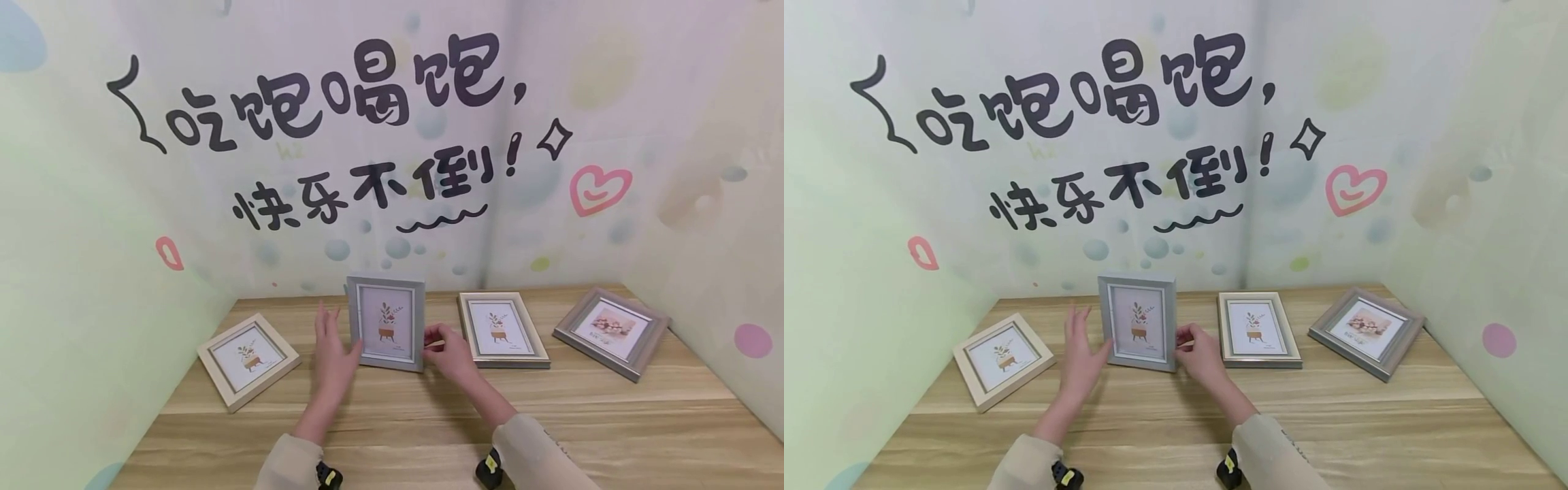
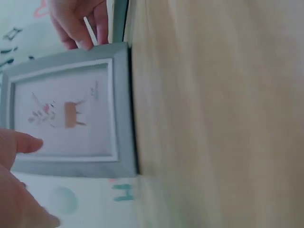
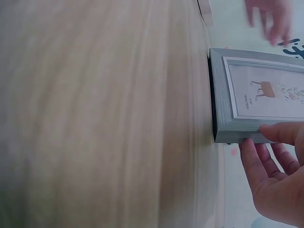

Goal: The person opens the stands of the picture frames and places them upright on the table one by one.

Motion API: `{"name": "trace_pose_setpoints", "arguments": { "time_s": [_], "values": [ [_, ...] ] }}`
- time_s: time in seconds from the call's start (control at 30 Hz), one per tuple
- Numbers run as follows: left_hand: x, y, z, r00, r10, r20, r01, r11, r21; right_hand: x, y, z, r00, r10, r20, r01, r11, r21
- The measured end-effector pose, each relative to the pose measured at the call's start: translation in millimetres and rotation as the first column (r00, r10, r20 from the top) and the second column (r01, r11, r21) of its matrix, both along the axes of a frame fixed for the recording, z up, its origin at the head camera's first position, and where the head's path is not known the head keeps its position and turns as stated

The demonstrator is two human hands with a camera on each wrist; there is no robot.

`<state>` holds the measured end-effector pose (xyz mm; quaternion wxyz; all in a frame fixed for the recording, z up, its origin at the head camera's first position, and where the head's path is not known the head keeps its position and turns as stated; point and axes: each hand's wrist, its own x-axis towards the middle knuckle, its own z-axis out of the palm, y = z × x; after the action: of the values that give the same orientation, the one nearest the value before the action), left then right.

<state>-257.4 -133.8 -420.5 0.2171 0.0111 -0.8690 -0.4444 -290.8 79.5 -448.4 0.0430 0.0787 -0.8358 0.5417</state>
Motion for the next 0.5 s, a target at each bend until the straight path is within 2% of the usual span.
{"name": "trace_pose_setpoints", "arguments": {
  "time_s": [0.07, 0.13, 0.2, 0.27, 0.33, 0.4, 0.47, 0.5],
  "values": [
    [0.2, 7, 9.5, 0.996, -0.020, -0.084, 0.009, 0.992, -0.124, 0.1, 0, 0.2, 1.000, 0.004, 0.002, -0.004, 1.000, 0.003],
    [-1.2, 14, 19.7, 0.985, -0.066, -0.158, 0.021, 0.963, -0.268, 0.4, 1, 0.7, 1.000, 0.002, 0.009, -0.002, 1.000, 0.009],
    [-4.5, 21, 28.8, 0.966, -0.120, -0.228, 0.016, 0.912, -0.411, 0.4, 1, 0.9, 1.000, 0.004, 0.004, -0.004, 1.000, 0.012],
    [-8.2, 28, 36.9, 0.951, -0.160, -0.264, -0.003, 0.851, -0.526, 0.8, 2, 1.2, 1.000, 0.005, 0.001, -0.005, 1.000, 0.005],
    [-11.2, 34, 44.0, 0.946, -0.175, -0.272, -0.032, 0.787, -0.616, 0.8, 2, 0.7, 1.000, 0.014, -0.011, -0.014, 1.000, 0.005],
    [-13.4, 40, 49.2, 0.947, -0.180, -0.268, -0.052, 0.735, -0.676, 1.1, 1, 0.0, 1.000, 0.017, -0.011, -0.017, 1.000, 0.000],
    [-14.9, 45, 53.2, 0.950, -0.177, -0.255, -0.064, 0.692, -0.719, 1.6, 1, -0.6, 1.000, 0.023, -0.011, -0.023, 1.000, 0.005],
    [-15.4, 47, 54.7, 0.953, -0.175, -0.246, -0.064, 0.678, -0.733, 2.0, 1, -0.5, 1.000, 0.024, -0.009, -0.024, 1.000, 0.007]
  ]
}}
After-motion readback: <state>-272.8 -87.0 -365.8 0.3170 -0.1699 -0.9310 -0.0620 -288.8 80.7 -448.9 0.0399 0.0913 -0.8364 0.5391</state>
